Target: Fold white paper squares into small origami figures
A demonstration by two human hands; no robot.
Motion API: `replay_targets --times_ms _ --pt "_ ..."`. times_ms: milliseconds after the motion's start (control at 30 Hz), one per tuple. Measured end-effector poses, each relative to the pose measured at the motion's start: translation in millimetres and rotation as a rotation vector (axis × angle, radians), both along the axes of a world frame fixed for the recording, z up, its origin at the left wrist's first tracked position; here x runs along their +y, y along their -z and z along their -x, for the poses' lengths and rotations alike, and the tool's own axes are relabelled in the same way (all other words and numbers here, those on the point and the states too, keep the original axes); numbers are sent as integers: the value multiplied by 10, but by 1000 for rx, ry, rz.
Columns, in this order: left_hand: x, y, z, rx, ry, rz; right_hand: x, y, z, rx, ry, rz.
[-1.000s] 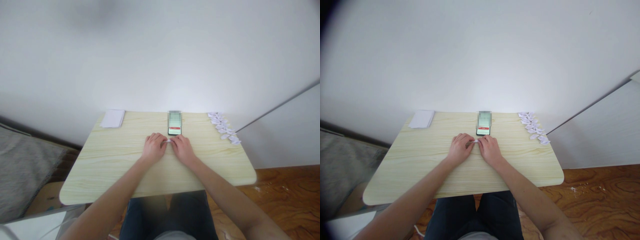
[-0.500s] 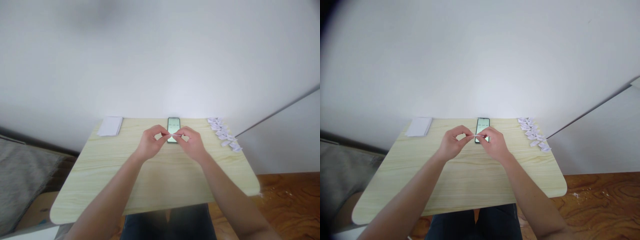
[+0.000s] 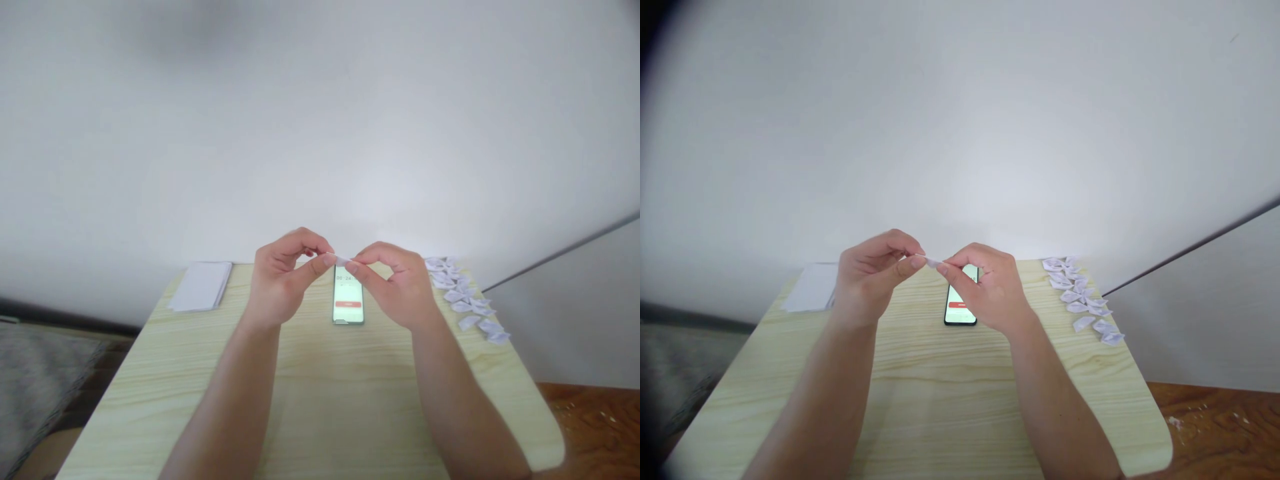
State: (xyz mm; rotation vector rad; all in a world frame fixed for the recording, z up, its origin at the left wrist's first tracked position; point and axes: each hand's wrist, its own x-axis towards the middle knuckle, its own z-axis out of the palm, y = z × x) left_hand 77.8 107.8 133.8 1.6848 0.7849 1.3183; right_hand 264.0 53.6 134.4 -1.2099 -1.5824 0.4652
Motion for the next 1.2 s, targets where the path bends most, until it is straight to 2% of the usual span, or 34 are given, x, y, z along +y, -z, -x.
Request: replay_targets --times_ms 200,333,533,867,1100,1200 --pt "-41 114 -35 -6 25 92 -4 73 -97 -39 -40 45" --pt "-75 155 -61 -9 -11 53 -27 92 -126 -22 -54 45" --pt "-73 200 -94 99 20 34 -33 109 -114 102 -4 70" --pt "-66 207 -90 142 30 -2 -42 96 -134 91 3 72" --pt "-75 126 -46 232 225 44 -7 113 -216 332 -162 246" --pt "-76 126 -45 221 241 51 -10 101 -235 341 -223 300"
